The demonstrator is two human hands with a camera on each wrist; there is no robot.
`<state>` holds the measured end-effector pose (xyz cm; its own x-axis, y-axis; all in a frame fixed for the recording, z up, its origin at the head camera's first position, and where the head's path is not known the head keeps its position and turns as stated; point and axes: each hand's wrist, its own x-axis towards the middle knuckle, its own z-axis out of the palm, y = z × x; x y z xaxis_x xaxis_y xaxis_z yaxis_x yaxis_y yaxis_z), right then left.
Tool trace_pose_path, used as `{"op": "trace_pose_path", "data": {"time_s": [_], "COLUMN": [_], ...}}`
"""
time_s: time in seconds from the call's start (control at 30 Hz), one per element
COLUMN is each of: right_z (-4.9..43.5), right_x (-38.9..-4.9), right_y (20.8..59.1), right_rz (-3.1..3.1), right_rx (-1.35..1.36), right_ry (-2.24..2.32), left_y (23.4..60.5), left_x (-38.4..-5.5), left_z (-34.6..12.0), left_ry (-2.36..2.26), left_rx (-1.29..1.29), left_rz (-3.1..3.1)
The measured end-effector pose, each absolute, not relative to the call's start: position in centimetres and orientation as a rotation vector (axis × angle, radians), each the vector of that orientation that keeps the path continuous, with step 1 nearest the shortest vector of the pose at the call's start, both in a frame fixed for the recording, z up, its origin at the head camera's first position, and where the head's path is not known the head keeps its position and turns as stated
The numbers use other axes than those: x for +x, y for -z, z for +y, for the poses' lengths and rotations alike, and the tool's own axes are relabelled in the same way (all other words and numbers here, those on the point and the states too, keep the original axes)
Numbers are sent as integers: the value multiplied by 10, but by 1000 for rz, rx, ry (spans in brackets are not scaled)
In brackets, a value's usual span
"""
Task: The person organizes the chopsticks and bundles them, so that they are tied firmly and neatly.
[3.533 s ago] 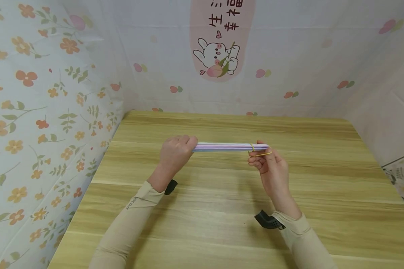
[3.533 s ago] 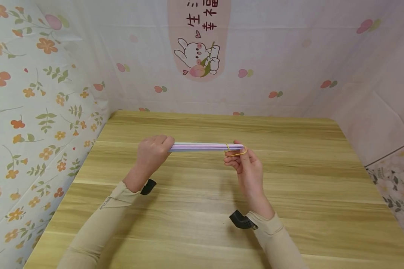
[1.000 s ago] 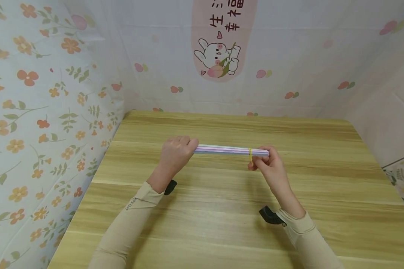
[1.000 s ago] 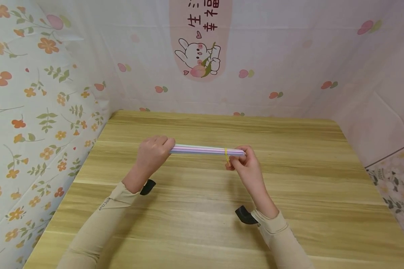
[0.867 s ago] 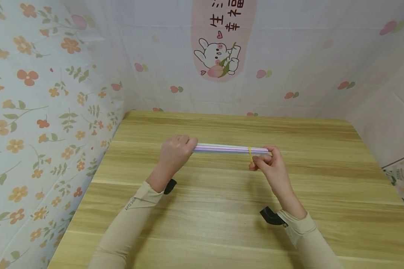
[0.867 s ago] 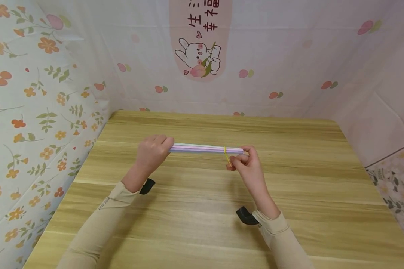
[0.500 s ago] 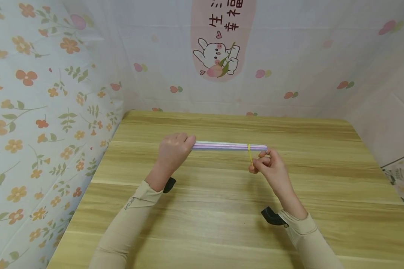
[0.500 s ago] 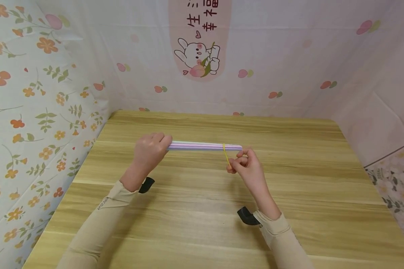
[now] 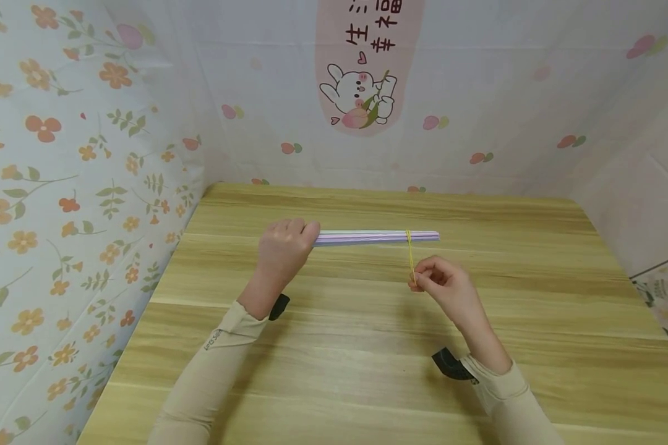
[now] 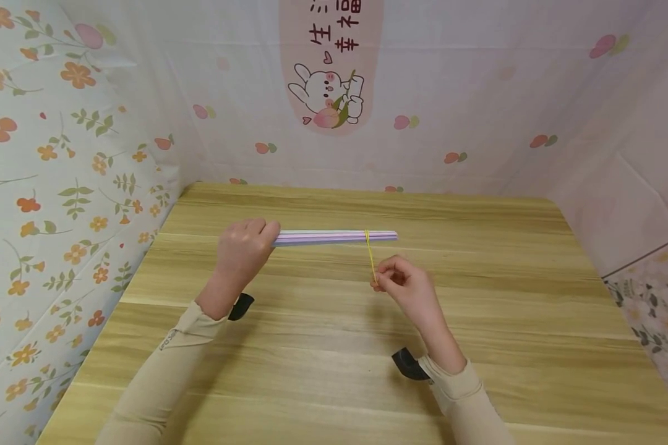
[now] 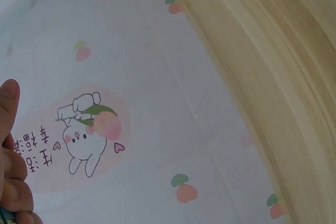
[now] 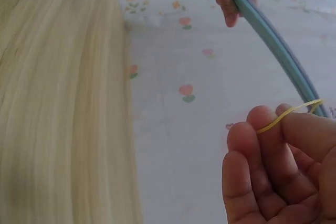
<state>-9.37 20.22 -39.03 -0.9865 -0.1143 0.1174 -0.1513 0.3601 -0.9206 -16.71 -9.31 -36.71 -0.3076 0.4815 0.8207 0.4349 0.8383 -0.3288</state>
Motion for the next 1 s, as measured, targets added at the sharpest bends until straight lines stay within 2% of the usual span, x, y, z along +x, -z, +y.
{"op": "trace_pose_path", "data": {"time_s": [0.2, 0.33, 0.57, 0.73, 0.87, 1.0], "right_z": [192, 184, 169, 164, 163, 162], "right_x": [-86, -85, -81, -79, -80, -85], "right_y": [394, 397, 404, 406, 407, 405], "right_rz": [-2429, -2248, -2184, -2161, -1943, -1565], "right_rx": [682, 834, 748, 530, 426, 452], "right_ry": [-1319, -1322, -1580, -1943, -2263, -2505], "left_y": [369, 372, 375, 378, 378, 378], "left_x": [-166, -166, -163, -161, -161, -161], "left_z": [-94, -94, -91, -89, -89, -90], "left_ry": [-54, -40, -27, -10, -12, -9], "left_rx": [-666, -654, -634, -624, -617, -630], "left_rz": [-1979, -1999, -2024, -2027, -2023, -2011]}}
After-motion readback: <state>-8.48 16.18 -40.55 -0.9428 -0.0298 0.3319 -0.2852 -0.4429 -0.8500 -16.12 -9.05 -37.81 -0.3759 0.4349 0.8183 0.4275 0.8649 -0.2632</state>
